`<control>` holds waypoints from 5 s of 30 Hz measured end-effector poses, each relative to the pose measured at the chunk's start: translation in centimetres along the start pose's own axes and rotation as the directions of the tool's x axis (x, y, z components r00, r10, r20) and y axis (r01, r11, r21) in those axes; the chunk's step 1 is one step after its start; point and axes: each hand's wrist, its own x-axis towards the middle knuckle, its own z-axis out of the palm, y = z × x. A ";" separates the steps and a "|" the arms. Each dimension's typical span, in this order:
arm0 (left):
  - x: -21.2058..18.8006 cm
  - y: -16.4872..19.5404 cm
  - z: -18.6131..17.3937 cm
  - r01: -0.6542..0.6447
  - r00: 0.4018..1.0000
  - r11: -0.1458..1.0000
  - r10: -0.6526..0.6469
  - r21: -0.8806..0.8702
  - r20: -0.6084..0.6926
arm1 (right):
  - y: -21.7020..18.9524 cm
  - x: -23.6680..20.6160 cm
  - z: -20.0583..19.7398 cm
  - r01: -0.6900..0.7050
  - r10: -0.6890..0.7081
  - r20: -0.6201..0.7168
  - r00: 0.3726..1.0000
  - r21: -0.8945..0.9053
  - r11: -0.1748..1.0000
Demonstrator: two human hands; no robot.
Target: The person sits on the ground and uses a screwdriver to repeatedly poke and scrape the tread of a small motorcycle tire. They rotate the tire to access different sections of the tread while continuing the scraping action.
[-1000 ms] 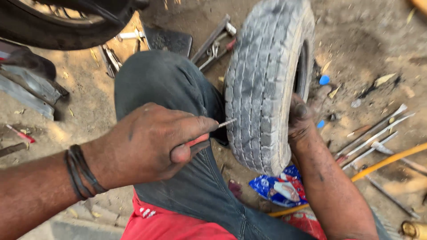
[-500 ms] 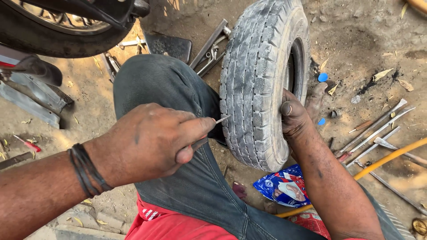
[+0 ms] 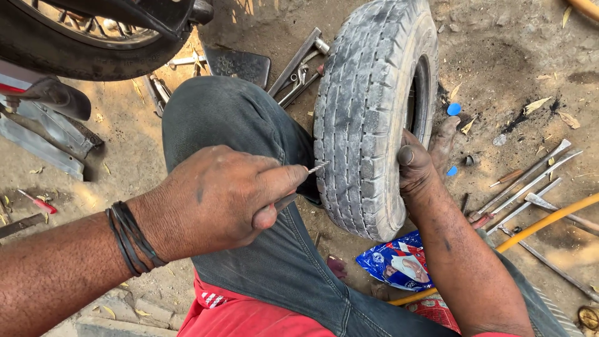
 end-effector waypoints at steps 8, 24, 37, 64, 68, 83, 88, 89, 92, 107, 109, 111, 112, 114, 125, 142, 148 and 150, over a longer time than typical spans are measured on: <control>0.2 -0.2 0.4 -0.133 0.972 0.990 0.121 -0.047 -0.200 | -1.0 -0.2 2.2 0.061 -0.061 -0.029 0.998 0.009 0.998; 9.1 2.7 3.4 -0.425 0.810 0.903 0.346 -0.067 -0.473 | -4.2 -0.4 -5.5 0.496 -0.532 0.028 0.846 0.321 0.806; 13.7 1.7 6.9 -0.271 0.866 0.880 0.046 -0.390 -0.498 | -6.3 -0.7 -6.6 0.596 -0.658 -0.013 0.753 0.437 0.674; 14.7 1.1 7.2 -0.225 0.886 0.914 0.048 -0.339 -0.461 | -5.0 1.6 -8.7 0.587 -0.634 0.049 0.772 0.328 0.741; 14.7 1.3 7.3 -0.237 0.872 0.910 0.045 -0.341 -0.487 | -5.1 1.6 -8.1 0.575 -0.615 0.053 0.787 0.298 0.762; 16.9 -0.1 5.6 -0.187 0.814 0.906 -0.075 -0.381 -0.577 | -5.5 -0.2 -6.6 0.576 -0.586 -0.010 0.811 0.199 0.793; 16.5 -0.5 5.5 -0.146 0.878 0.857 -0.117 -0.494 -0.463 | -5.1 -0.4 -6.6 0.585 -0.588 -0.037 0.808 0.169 0.793; 16.5 -0.4 5.3 -0.160 0.872 0.862 -0.105 -0.480 -0.479 | -5.0 -0.4 -6.7 0.587 -0.588 -0.046 0.808 0.159 0.794; 17.3 -0.4 4.3 -0.136 0.865 0.863 -0.136 -0.487 -0.483 | -4.6 -0.2 -7.2 0.583 -0.578 -0.076 0.812 0.129 0.802; 25.9 -4.7 2.2 -0.024 0.689 0.875 -0.336 -0.483 -0.642 | -0.7 2.6 -8.4 0.536 -0.517 -0.161 0.841 0.116 0.836; 25.6 -4.1 1.9 -0.033 0.658 0.891 -0.322 -0.453 -0.681 | -1.1 2.5 -8.0 0.550 -0.527 -0.162 0.834 0.168 0.818; 25.5 -3.4 1.9 -0.096 0.685 0.892 -0.262 -0.441 -0.680 | -1.8 2.7 -8.0 0.586 -0.561 -0.169 0.810 0.214 0.782; 25.5 -3.2 2.0 -0.126 0.695 0.891 -0.235 -0.437 -0.680 | -2.3 2.8 -8.2 0.602 -0.576 -0.173 0.799 0.224 0.767; 25.9 -2.9 2.4 -0.302 0.579 0.860 -0.177 -0.411 -0.796 | -3.0 2.9 -8.6 0.627 -0.599 -0.185 0.779 0.205 0.752; 26.8 -3.6 4.0 -0.543 0.560 0.720 -0.072 -0.432 -0.825 | -3.6 0.6 -3.8 0.667 -0.664 -0.198 0.721 -0.059 0.743; 25.9 -5.1 1.0 -0.308 0.628 0.881 -0.095 -0.359 -0.772 | -4.1 4.9 -7.7 0.639 -0.647 -0.015 0.762 0.172 0.749; 26.1 -5.0 0.5 -0.264 0.656 0.884 -0.128 -0.386 -0.744 | -2.3 5.1 -8.5 0.376 -0.377 -0.004 0.926 -0.079 0.923; 26.0 -4.8 0.7 -0.288 0.630 0.893 -0.095 -0.345 -0.771 | -2.6 4.4 -8.2 0.389 -0.361 0.168 0.917 -0.175 0.905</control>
